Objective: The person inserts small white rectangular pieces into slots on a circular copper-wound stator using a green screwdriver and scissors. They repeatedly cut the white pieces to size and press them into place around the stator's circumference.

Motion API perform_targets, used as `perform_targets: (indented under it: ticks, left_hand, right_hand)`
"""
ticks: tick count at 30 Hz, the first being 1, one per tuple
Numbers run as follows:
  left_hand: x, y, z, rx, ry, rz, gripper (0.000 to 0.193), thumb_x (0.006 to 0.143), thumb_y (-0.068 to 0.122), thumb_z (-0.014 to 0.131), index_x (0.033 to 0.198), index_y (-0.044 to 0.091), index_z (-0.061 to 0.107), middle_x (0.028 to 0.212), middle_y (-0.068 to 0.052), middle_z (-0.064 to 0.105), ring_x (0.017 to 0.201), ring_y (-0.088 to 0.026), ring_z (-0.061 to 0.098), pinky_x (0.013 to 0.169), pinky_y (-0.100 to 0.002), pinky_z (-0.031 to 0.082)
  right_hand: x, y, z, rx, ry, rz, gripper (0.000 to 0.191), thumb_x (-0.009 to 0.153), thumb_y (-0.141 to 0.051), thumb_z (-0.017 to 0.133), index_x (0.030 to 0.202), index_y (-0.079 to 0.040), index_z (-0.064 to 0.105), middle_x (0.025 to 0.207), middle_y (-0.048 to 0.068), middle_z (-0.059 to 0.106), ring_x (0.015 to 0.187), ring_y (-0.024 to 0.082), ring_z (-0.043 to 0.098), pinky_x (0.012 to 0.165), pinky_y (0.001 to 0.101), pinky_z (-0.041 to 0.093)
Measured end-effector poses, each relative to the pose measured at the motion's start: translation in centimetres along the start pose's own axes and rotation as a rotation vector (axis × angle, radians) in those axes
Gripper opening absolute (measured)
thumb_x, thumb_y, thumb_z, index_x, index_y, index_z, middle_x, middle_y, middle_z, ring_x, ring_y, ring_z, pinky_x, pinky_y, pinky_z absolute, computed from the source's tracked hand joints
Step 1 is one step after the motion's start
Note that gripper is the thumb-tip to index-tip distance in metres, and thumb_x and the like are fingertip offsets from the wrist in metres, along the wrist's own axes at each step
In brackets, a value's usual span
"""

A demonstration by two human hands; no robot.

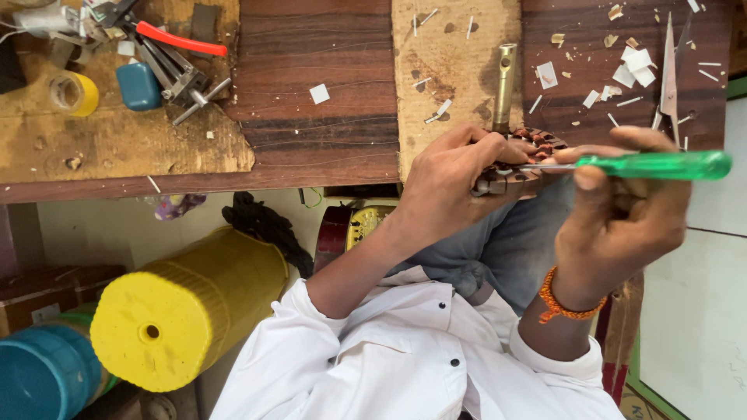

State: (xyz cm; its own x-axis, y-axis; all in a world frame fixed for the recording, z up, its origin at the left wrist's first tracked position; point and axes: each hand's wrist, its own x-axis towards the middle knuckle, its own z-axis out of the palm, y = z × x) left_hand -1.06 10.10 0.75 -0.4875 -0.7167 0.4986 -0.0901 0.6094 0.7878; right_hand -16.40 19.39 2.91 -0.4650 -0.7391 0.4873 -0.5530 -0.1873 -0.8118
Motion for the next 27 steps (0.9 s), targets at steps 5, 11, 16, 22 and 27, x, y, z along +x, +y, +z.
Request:
perform_targets:
  ticks: [5, 11, 16, 22, 27]
  left_hand:
    - [-0.9, -1.8, -1.1, -0.033, 0.056, 0.083, 0.051, 0.075, 0.006, 0.087, 0.122, 0.01, 0.068, 0.131, -0.005, 0.068, 0.12, -0.025, 0.061, 0.105, -0.038, 0.053]
    - [-2.0, -3.0, -1.0, -0.158, 0.107, 0.063, 0.047, 0.084, -0.004, 0.084, 0.126, 0.011, 0.069, 0.125, 0.0, 0.073, 0.113, -0.02, 0.067, 0.1, -0.031, 0.057]
    - [-1.2, -3.1, -3.2, -0.005, 0.053, 0.188, 0.051, 0.081, 0.001, 0.086, 0.128, 0.009, 0.067, 0.125, -0.004, 0.071, 0.115, -0.026, 0.065, 0.102, -0.036, 0.056]
    - [-0.6, -3.3, -4.7, 0.12, -0.015, 0.28, 0.046, 0.087, 0.006, 0.084, 0.129, 0.011, 0.067, 0.123, -0.001, 0.072, 0.109, -0.023, 0.066, 0.102, -0.037, 0.056]
    - [-0.7, -3.7, -4.4, 0.122, -0.022, 0.29, 0.04, 0.087, 0.009, 0.084, 0.124, 0.012, 0.069, 0.12, 0.001, 0.073, 0.105, -0.021, 0.066, 0.096, -0.035, 0.057]
  right_hand:
    - [2.1, 0.1, -0.6, 0.068, -0.034, 0.021, 0.054, 0.114, -0.043, 0.071, 0.133, 0.005, 0.054, 0.099, 0.015, 0.077, 0.086, 0.014, 0.077, 0.066, 0.0163, 0.053]
    - [2.1, 0.8, -0.4, 0.137, -0.008, 0.03, 0.052, 0.114, -0.04, 0.075, 0.128, 0.007, 0.057, 0.098, 0.019, 0.077, 0.085, 0.02, 0.078, 0.068, 0.0219, 0.056]
    - [2.4, 2.2, 0.4, 0.419, -0.06, 0.049, 0.044, 0.116, -0.028, 0.076, 0.129, 0.007, 0.054, 0.101, 0.023, 0.074, 0.093, 0.028, 0.079, 0.082, 0.0358, 0.068]
    - [1.9, 3.5, 0.1, 0.528, -0.042, 0.102, 0.039, 0.116, -0.021, 0.077, 0.127, 0.009, 0.054, 0.101, 0.022, 0.071, 0.094, 0.029, 0.077, 0.069, 0.0328, 0.06]
    - [0.4, 2.4, -0.8, 0.513, 0.044, 0.015, 0.042, 0.115, -0.025, 0.077, 0.126, 0.007, 0.052, 0.099, 0.017, 0.067, 0.094, 0.03, 0.076, 0.083, 0.0451, 0.064]
